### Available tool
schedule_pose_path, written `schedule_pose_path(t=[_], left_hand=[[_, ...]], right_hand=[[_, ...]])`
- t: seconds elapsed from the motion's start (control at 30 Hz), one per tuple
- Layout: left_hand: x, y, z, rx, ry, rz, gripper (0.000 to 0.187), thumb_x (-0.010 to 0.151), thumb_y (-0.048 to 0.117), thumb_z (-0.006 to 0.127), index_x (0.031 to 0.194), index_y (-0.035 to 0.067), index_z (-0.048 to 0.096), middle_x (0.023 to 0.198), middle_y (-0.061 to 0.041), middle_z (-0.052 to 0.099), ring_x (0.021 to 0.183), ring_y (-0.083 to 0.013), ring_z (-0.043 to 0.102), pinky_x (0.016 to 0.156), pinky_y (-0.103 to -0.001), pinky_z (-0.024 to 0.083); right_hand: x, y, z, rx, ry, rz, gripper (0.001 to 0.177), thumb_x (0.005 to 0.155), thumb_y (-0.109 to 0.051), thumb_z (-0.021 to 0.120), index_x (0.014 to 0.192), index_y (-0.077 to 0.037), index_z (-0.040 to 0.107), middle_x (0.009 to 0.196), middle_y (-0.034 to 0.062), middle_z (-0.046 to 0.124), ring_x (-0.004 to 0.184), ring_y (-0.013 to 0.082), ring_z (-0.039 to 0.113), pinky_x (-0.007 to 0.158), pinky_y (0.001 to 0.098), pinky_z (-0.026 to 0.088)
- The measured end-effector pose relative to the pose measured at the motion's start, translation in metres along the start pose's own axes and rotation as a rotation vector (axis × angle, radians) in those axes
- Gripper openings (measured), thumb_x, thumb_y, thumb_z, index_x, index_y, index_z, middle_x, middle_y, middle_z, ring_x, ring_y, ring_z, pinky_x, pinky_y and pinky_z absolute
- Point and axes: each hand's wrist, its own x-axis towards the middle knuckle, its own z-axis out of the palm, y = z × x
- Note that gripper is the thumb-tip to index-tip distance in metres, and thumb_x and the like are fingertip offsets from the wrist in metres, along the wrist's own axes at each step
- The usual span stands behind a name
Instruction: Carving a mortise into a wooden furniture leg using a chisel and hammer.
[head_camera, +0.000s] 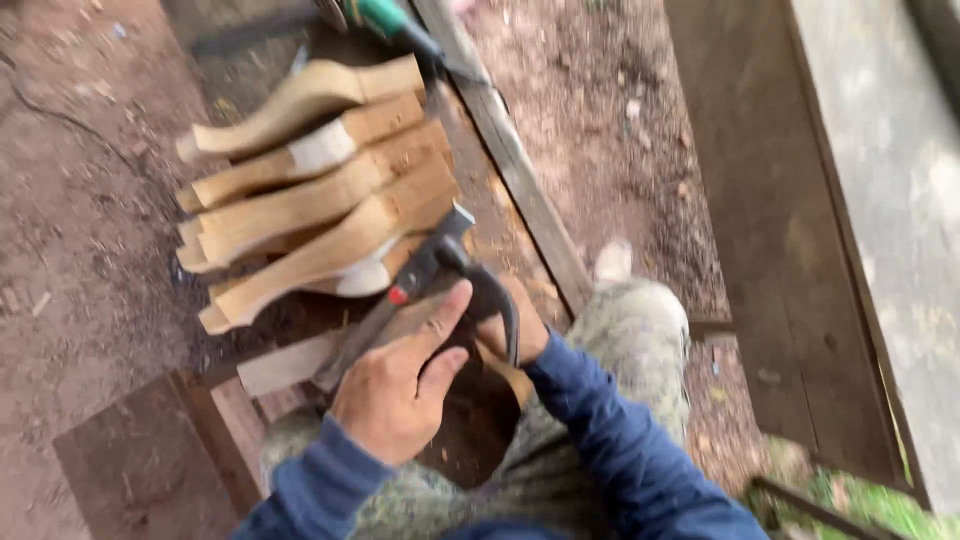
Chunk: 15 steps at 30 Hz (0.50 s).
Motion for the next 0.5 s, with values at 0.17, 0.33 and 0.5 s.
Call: schedule_pose_path(t=[0.17,0.33,0.5], left_hand=[[-0.026,0.011,-0.017,-0.186,0.134,0.372,0.052,0.103,0.021,0.063,0.154,0.018,0.051,0.137,-0.020,0.069,0.123,-0.0353,0.067,0.099,-0.038,0.055],[-0.010,0.011,0.001,-0.215,0.494,0.519,0.049,0.108,0.021,0.058,0.156,0.014,0.045,0.144,-0.025,0.064,0.133,-0.0393,0.066,0.104,-0.039,0.055],[-0.036,0.007,0.001,-0.157,0.118,0.214,0.053,0.097,0.017,0.069,0.149,0.014,0.059,0.124,-0.020,0.073,0.111,-0.0361,0.070,0.088,-0.036,0.057]], right_hand=[[-0.012,-0.019,0.008,-0.034,0.060,-0.014,0.034,0.085,-0.013,0.077,0.114,-0.002,0.064,0.097,0.0071,0.068,0.090,0.0147,0.065,0.079,0.0345,0.056],[-0.003,0.008,-0.003,-0.235,0.030,-0.171,0.051,0.078,-0.014,0.076,0.125,-0.002,0.060,0.099,0.0069,0.068,0.088,0.0144,0.062,0.081,0.0326,0.057],[-0.026,0.024,0.004,0.300,0.031,0.066,0.051,0.080,-0.005,0.066,0.130,-0.008,0.056,0.115,-0.0020,0.065,0.110,0.0100,0.059,0.099,0.0309,0.050]])
